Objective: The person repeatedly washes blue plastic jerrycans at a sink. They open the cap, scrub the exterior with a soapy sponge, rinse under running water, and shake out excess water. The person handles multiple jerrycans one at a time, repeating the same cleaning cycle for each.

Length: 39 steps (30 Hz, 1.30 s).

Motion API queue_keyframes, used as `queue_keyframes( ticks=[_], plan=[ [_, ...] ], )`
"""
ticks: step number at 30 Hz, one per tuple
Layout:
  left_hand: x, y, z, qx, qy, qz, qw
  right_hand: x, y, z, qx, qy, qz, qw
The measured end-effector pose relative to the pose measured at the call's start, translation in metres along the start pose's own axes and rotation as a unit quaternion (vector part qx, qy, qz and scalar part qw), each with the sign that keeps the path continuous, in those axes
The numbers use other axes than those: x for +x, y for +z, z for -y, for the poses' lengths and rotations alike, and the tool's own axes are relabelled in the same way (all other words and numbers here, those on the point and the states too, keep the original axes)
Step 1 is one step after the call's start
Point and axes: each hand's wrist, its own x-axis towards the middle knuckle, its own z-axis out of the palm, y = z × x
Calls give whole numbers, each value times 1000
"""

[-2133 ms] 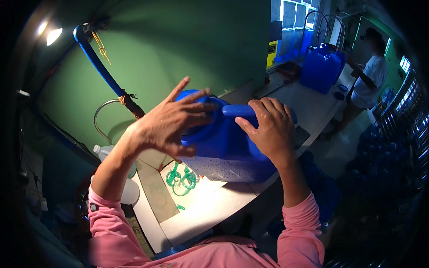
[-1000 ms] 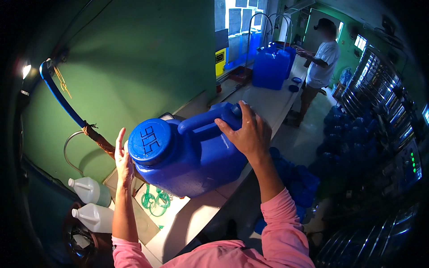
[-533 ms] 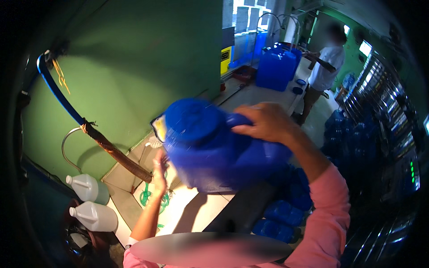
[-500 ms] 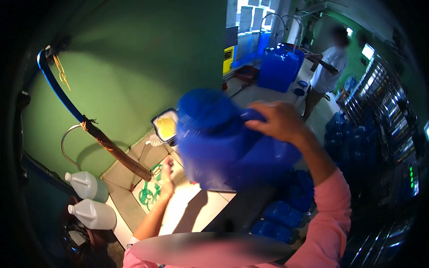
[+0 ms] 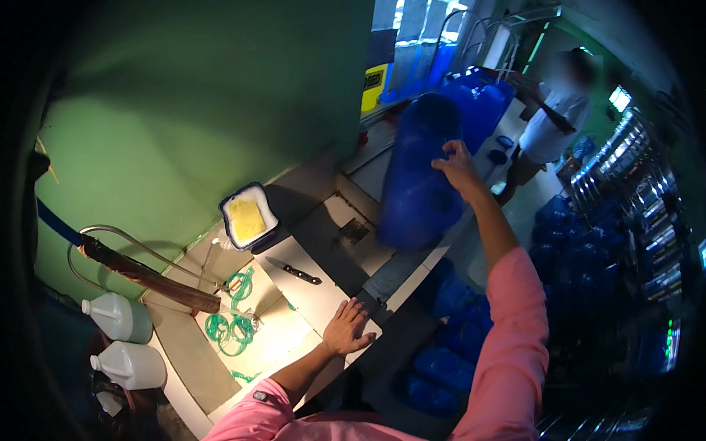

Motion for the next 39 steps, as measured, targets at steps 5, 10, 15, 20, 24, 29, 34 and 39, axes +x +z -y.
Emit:
queue_keyframes(
  ticks=[5,10,15,20,24,29,34,39],
  plan=[
    [0,-6,0,-6,-4,-10,1000,101,57,-53,50,30,-114,992],
    [9,-15,-3,-14,-26,23,999,186,64,-104,73,56,-206,974],
    [10,-17,-2,-28,-34,32,998,240,57,-117,93,1,-184,978],
    [10,-9,1,-46,-41,44,997,147,63,-180,-36,-169,-243,954],
    [10,0,1,-8,-32,62,997,-84,109,-286,-28,-14,-328,944],
    [9,3,2,-3,2,46,999,-465,198,-366,4,469,196,861],
    [13,6,4,25,62,50,997,-720,195,-394,-90,557,320,761],
    [8,12,8,36,56,50,997,-766,141,-452,-241,535,81,805]
  ],
)
